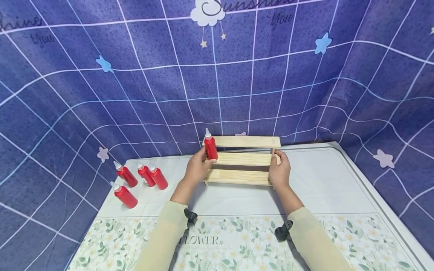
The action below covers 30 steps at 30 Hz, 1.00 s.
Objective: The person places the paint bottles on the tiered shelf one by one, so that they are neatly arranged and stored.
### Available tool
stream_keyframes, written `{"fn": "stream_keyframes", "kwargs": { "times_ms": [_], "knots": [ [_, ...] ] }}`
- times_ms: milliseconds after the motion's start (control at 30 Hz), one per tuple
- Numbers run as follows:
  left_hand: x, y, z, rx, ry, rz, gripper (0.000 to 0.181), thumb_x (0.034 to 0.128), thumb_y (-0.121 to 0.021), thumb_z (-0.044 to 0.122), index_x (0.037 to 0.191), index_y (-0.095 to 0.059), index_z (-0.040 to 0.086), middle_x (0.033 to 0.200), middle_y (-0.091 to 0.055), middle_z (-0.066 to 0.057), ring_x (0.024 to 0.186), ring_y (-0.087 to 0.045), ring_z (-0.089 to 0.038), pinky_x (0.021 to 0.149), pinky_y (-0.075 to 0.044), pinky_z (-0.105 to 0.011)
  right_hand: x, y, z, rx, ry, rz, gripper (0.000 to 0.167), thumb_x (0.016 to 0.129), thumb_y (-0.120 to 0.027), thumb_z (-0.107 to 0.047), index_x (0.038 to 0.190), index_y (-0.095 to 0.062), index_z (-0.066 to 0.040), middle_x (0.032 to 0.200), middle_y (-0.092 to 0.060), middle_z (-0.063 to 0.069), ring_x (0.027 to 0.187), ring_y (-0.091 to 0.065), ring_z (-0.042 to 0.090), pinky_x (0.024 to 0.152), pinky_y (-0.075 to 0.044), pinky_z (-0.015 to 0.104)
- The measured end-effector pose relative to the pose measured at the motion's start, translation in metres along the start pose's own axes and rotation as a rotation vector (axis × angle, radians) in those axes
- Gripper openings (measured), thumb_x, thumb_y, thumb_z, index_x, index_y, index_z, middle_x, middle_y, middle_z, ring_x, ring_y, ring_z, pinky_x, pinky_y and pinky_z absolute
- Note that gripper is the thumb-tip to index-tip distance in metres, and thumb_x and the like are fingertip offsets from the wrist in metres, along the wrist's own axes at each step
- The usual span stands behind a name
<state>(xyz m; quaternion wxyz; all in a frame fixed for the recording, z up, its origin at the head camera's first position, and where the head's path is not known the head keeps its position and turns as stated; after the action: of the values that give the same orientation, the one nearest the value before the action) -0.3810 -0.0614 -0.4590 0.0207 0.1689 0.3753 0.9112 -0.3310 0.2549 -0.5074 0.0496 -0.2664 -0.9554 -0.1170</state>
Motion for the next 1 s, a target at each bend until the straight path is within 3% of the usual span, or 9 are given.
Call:
{"fn": "stream_keyframes", "kwargs": {
  "times_ms": [367,600,767,1000],
  "knots": [
    [0.001,0.001,-0.005,-0.107,-0.001,-0.032,0.069,0.0931,-0.081,0.021,0.155,-0.051,0.018,0.144,-0.068,-0.015,0.132,-0.069,-0.029,0.116,-0.053,-0.048,0.0,0.0,-0.002,-0.001,0.003,0.001,0.041,0.111,-0.046,-0.02,0.145,-0.054,0.003,0.158,-0.051,0.025,0.159,-0.035,0.04,0.135,-0.023,0.053],
    [-0.001,0.002,-0.005,-0.174,-0.05,-0.047,0.072,0.0945,-0.08,0.018,0.158,-0.047,0.013,0.154,-0.06,-0.017,0.14,-0.062,-0.031,0.117,-0.052,-0.045,0.0,0.002,-0.002,0.002,0.005,0.003,0.042,0.111,-0.046,-0.021,0.145,-0.054,0.003,0.158,-0.051,0.025,0.158,-0.037,0.04,0.134,-0.025,0.053],
    [-0.004,0.003,-0.004,-0.15,-0.072,-0.049,0.075,0.0958,-0.079,0.019,0.161,-0.043,0.012,0.156,-0.057,-0.018,0.143,-0.059,-0.031,0.117,-0.051,-0.045,0.0,0.001,-0.001,-0.004,0.009,-0.009,0.043,0.112,-0.045,-0.022,0.147,-0.053,0.002,0.16,-0.049,0.025,0.16,-0.032,0.04,0.135,-0.021,0.054],
    [-0.008,0.004,-0.001,-0.043,-0.066,-0.039,0.081,0.0965,-0.078,0.027,0.162,-0.038,0.001,0.153,-0.058,-0.023,0.137,-0.063,-0.036,0.112,-0.056,-0.047,-0.001,-0.001,-0.001,-0.04,0.004,-0.007,0.044,0.112,-0.043,-0.024,0.149,-0.05,0.001,0.16,-0.049,0.025,0.16,-0.033,0.041,0.135,-0.022,0.056]
  ]
}}
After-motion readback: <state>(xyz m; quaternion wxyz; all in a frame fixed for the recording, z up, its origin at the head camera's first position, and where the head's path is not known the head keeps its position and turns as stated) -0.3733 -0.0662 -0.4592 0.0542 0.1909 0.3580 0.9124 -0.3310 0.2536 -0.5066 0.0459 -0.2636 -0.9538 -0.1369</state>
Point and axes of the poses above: each hand's wrist, its own x-axis towards the middle knuckle, its own y-axis out of the back of the hand, z = x × y, the point moved 4 cm from there along x, towards the middle knuckle
